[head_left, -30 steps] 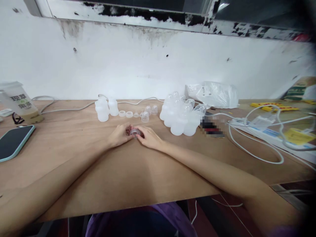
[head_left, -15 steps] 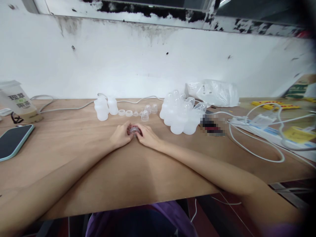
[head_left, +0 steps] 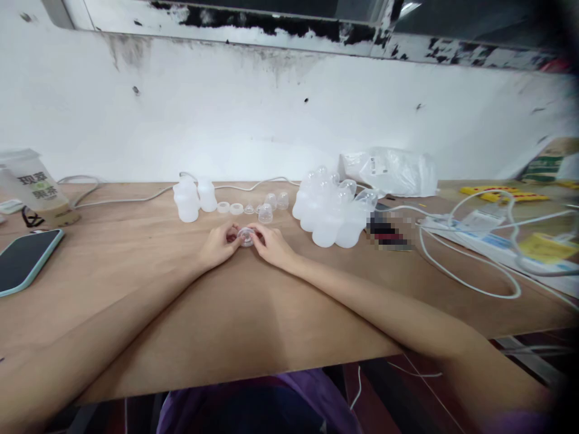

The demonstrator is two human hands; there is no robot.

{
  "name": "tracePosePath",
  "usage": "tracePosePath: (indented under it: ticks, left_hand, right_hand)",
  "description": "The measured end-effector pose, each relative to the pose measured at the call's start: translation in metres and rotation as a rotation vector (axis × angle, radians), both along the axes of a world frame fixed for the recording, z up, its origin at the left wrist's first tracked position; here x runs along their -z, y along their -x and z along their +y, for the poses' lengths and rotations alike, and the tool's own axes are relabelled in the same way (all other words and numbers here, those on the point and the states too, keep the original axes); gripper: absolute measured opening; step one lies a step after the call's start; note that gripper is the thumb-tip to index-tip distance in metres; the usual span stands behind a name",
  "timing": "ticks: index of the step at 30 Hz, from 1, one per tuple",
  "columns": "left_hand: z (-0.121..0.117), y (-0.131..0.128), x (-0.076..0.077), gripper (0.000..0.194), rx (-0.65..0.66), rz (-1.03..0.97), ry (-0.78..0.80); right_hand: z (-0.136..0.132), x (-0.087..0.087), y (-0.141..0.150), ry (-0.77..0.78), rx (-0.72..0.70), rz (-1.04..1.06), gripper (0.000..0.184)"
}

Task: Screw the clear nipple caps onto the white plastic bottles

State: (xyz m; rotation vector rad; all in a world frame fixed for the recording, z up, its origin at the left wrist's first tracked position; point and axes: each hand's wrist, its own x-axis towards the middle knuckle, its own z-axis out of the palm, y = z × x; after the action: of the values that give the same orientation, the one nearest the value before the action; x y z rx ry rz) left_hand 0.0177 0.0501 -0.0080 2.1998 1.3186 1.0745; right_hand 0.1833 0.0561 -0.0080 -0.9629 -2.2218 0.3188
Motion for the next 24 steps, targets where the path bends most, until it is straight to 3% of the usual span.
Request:
tracePosePath:
  ticks: [6, 24]
  left_hand:
    - [-0.0059, -0.0046, -0.005, 0.016, -0.06, 0.068, -0.052]
    - [-0.0066, -0.0036, -0.0031, 0.017, -0.043, 0.18, -0.105]
  right_hand:
    - [-0.0007, 0.0007, 0.0013, -0.002, 0.02, 0.014, 0.018]
    - [0.0002, -0.0026, 0.0014, 0.003, -0.018, 0.032, 0.017]
